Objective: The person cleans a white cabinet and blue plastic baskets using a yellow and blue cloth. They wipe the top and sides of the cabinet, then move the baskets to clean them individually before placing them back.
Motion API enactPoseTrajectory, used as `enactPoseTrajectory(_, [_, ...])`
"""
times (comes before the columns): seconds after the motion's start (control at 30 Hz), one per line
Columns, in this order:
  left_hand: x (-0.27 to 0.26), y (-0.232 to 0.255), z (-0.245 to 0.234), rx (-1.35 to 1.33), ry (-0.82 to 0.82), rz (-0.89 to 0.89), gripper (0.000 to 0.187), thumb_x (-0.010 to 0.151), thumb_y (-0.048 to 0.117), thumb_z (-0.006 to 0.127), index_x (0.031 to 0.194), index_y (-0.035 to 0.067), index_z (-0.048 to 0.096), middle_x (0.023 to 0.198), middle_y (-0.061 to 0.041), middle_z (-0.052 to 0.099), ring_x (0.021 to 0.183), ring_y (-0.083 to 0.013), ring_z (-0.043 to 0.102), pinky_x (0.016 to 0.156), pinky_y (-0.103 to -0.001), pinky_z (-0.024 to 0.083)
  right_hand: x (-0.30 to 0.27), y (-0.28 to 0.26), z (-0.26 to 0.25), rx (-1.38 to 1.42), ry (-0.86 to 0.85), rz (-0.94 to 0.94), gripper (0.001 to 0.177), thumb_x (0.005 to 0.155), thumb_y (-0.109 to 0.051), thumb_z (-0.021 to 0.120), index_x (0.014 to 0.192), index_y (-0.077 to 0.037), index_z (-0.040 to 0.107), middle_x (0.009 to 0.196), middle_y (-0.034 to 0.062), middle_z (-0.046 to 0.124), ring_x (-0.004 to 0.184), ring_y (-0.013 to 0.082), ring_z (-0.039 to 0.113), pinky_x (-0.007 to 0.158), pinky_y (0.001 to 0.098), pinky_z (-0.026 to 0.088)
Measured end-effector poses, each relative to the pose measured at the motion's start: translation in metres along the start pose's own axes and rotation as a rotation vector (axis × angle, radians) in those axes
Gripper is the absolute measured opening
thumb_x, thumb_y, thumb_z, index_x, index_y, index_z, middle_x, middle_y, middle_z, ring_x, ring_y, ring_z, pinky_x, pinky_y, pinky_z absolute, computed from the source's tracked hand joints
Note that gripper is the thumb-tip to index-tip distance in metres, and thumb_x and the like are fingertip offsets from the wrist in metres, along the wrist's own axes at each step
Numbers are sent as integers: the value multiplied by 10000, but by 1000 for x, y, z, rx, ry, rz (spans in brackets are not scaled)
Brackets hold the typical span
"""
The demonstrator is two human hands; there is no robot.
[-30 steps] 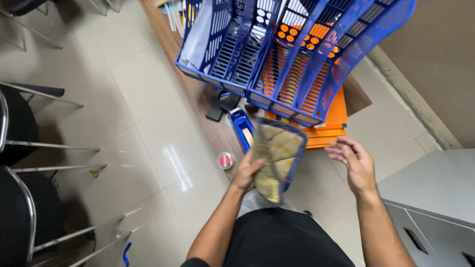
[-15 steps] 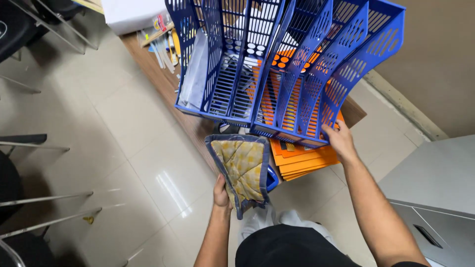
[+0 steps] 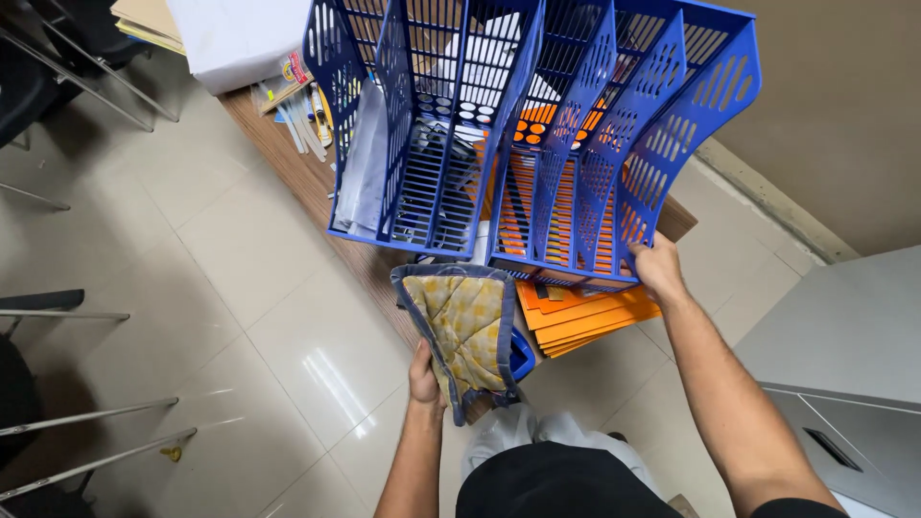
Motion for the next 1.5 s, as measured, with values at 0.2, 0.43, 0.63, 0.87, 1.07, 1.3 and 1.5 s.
enactPoseTrajectory(0.2, [5,0,-5,-1,17,-3,665,1041,412,502,1553,13,354,1524,-199,497,1343,-364,546,1118,-509,456,-17,2,-20,54,21,161,215,1016,-12,515,1173,-29,662,968,101,707,702,182,686,570,345,603])
enactPoseTrajectory(0.43, [39,19,-19,70,90,58,603,1061,379,480,1530,12,394,1491,-189,535,1333,-357,547,1129,-500,438,-23,10,-40,97,25,154,250,993,11,501,1184,-42,653,974,107,689,698,189,678,559,346,603])
enactPoseTrajectory(0.63, [53,32,-16,96,108,115,565,1067,365,471,1514,21,432,1483,-167,550,1334,-340,552,1138,-484,434,-25,14,-45,78,41,156,209,1002,2,506,1161,-16,640,963,98,683,703,175,674,568,334,611])
enactPoseTrajectory(0.87, [50,25,-15,93,112,97,553,1072,355,466,1516,28,424,1489,-165,541,1333,-333,549,1135,-484,436,-35,9,-56,92,35,163,227,999,6,503,1183,-8,635,990,102,686,714,180,682,575,330,611])
enactPoseTrajectory(1.07, [49,24,-15,54,85,63,564,1070,376,463,1517,35,426,1486,-172,543,1331,-341,551,1128,-489,443,-44,19,-74,106,21,164,246,1016,-14,510,1232,4,627,1056,123,691,754,196,693,591,329,610])
enactPoseTrajectory(1.3, [46,21,-13,57,72,63,564,1069,384,475,1514,40,432,1478,-178,549,1318,-347,561,1118,-501,452,-66,12,-94,197,-7,189,308,1013,-42,516,1310,-34,595,1143,137,701,783,218,707,604,321,606])
enactPoseTrajectory(1.5, [48,12,-12,75,67,60,573,1073,383,485,1515,23,439,1482,-182,547,1326,-355,558,1132,-507,442,-69,32,-120,309,-79,135,311,1075,-15,534,1358,111,563,1031,193,641,744,223,649,585,334,543])
Point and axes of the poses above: each hand's wrist, its own x-axis towards the middle knuckle, its own z-axis out of the palm, y = z × x, the point moved 3 cm from there along x, towards the middle knuckle
